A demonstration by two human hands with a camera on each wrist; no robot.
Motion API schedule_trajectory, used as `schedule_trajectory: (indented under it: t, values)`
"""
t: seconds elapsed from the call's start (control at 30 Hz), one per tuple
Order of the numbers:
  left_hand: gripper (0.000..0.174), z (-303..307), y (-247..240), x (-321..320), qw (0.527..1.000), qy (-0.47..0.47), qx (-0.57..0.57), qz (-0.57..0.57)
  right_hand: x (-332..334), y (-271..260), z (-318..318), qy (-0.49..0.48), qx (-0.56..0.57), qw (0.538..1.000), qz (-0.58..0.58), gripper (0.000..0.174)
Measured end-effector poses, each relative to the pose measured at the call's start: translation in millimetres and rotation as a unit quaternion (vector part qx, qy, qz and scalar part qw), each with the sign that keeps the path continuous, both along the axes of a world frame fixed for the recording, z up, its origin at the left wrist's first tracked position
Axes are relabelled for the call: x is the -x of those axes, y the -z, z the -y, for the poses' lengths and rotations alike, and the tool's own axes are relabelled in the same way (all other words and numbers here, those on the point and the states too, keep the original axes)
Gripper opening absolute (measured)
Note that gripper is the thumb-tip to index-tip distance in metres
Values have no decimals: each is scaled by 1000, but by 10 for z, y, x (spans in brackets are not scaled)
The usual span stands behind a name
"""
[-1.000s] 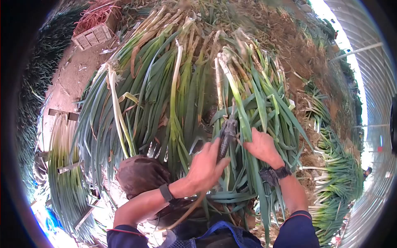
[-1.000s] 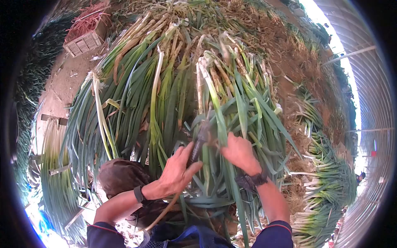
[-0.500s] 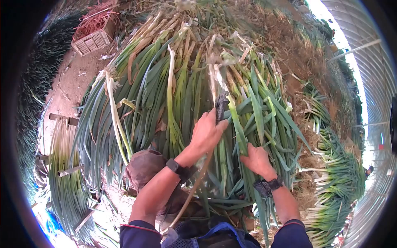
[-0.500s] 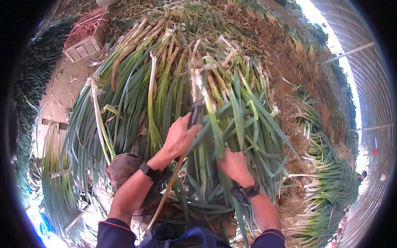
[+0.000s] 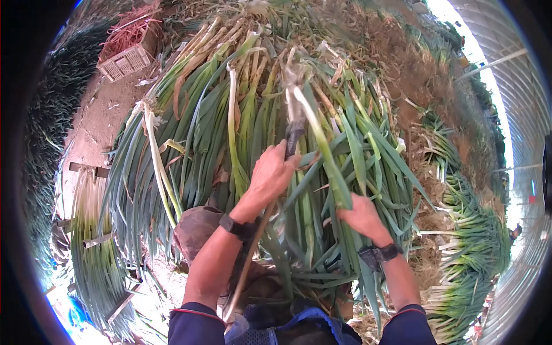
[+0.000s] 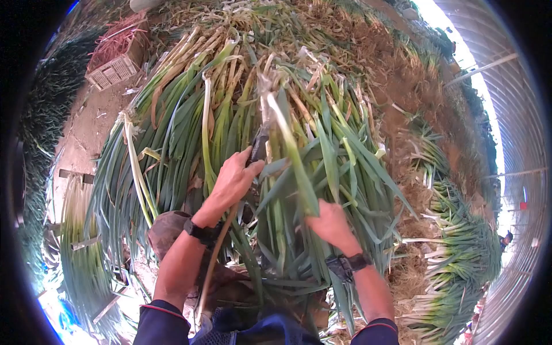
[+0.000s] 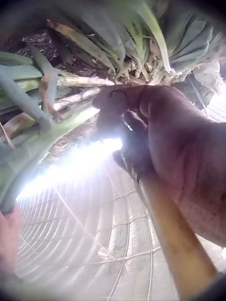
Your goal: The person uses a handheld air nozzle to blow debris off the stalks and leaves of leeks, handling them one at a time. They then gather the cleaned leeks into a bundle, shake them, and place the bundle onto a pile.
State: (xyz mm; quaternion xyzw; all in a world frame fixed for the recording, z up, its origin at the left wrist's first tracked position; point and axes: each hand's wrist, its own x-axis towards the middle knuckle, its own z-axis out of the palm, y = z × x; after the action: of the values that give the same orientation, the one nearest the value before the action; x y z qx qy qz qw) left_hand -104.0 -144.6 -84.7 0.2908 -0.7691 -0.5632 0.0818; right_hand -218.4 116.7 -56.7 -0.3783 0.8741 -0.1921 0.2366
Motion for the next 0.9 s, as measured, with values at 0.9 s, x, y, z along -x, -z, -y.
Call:
schedule_trajectory:
  t: [0.9]
  values:
    - [67, -45, -288, -1096, 991, -99, 54, -72, -466, 1248, 895, -27, -78, 937, -339, 26]
